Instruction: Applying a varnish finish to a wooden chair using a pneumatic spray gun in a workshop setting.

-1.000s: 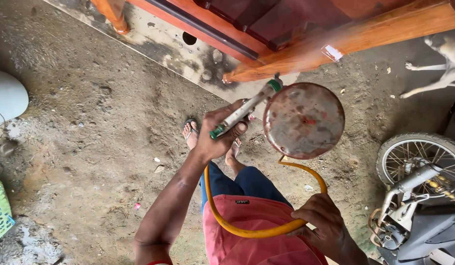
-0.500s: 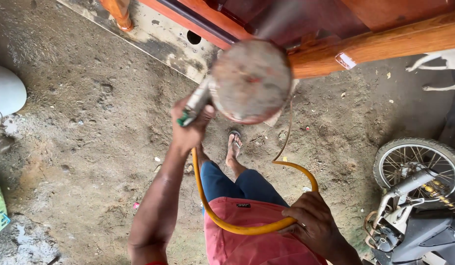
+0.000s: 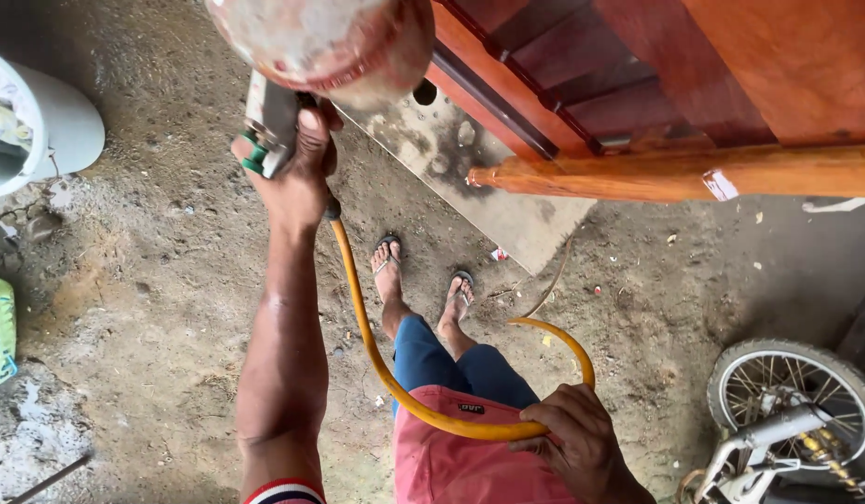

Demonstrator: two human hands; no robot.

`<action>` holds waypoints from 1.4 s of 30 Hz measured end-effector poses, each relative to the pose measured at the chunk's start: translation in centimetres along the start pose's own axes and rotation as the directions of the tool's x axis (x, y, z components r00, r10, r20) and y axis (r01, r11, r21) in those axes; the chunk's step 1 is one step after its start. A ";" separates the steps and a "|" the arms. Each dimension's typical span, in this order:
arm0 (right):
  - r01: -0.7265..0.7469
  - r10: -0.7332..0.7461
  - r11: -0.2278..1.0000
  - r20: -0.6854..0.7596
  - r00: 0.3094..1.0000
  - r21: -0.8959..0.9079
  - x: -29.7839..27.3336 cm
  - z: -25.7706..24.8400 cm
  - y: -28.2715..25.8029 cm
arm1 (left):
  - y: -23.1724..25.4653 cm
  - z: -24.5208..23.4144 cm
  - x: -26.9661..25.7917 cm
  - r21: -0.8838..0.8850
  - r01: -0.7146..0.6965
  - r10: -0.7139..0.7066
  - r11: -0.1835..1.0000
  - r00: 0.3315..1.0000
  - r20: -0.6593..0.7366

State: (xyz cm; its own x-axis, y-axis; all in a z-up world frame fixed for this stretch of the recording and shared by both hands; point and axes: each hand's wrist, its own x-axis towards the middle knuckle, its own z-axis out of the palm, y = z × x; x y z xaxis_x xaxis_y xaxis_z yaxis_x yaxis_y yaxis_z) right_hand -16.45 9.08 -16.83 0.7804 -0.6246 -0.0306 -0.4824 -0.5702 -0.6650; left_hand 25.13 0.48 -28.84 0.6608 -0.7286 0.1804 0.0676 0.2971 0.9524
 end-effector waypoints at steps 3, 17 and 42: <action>-0.013 0.013 1.000 0.021 1.000 -0.003 0.5 0.1 0.1 | 0.5 -0.4 1.5 -0.026 -0.028 0.026 0.999 0.999 -0.044; 0.010 -0.012 0.996 -0.030 0.999 -0.086 0.2 -0.7 1.2 | -0.1 -0.2 -3.0 0.106 0.053 -0.034 0.993 0.983 -0.178; -0.024 0.016 0.999 -0.203 0.979 -0.035 -20.7 4.9 15.2 | -8.1 2.8 -34.4 0.186 0.504 -0.439 0.844 0.846 -0.303</action>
State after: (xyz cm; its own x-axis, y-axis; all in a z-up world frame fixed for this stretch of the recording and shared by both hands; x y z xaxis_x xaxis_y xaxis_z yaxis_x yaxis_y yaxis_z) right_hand -37.94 15.96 -30.00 0.6752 -0.7293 0.1108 -0.5145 -0.5732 -0.6377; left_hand -0.24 21.43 -42.03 0.7557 -0.5601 -0.3396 0.2512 -0.2310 0.9400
